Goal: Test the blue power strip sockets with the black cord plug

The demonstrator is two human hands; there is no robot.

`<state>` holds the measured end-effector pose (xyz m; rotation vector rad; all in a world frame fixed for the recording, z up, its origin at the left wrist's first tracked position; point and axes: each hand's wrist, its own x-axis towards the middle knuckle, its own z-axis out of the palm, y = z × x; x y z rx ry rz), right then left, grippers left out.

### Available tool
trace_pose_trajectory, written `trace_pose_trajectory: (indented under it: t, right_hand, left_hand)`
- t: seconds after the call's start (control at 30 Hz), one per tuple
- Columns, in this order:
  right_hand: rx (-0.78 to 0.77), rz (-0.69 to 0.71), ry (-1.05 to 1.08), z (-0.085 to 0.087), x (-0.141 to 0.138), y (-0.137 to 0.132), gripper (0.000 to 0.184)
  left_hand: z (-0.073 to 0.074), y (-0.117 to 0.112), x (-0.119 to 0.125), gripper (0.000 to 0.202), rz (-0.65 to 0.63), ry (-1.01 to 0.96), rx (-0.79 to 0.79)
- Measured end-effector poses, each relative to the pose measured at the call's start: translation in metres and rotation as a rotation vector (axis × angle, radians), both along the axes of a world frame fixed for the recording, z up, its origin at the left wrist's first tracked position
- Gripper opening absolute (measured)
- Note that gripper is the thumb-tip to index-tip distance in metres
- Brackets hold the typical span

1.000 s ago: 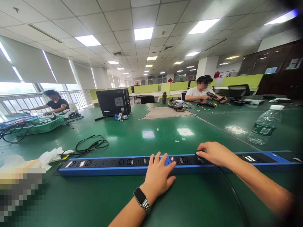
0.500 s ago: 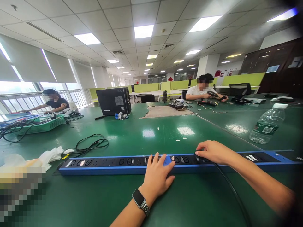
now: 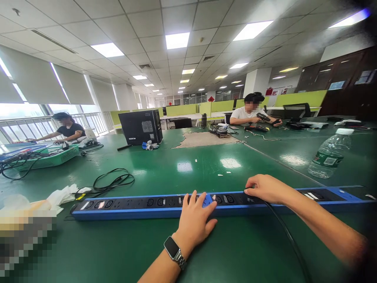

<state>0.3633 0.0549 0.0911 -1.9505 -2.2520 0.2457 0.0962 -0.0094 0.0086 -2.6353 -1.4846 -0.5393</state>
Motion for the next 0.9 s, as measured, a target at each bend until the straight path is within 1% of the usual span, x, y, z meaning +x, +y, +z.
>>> trace_pose_trajectory:
  t: [0.1,0.3,0.47,0.57,0.77,0.9]
  right_hand:
    - [-0.026,-0.006,0.022,0.001,0.001,-0.001,0.020]
    - [-0.009,-0.037,0.045,-0.008,0.007,0.007,0.019]
    - [-0.003,-0.052,0.029,-0.011,0.012,0.011,0.018]
    - [0.012,-0.052,0.027,-0.011,0.015,0.012,0.018]
    - [-0.007,-0.050,0.042,-0.007,0.014,0.008,0.018]
    - [-0.033,-0.040,0.074,-0.006,0.012,0.004,0.022]
  left_hand:
    - [0.000,0.000,0.000,0.048,0.001,0.002,-0.002]
    - [0.000,0.000,0.000,0.049,0.002,0.008,-0.001]
    - [0.001,0.000,0.000,0.049,-0.002,0.006,-0.010]
    - [0.001,0.000,0.001,0.049,0.003,0.003,-0.011]
    - [0.001,0.000,0.001,0.048,0.007,-0.002,-0.009]
    - [0.002,0.000,0.003,0.048,-0.004,-0.006,-0.005]
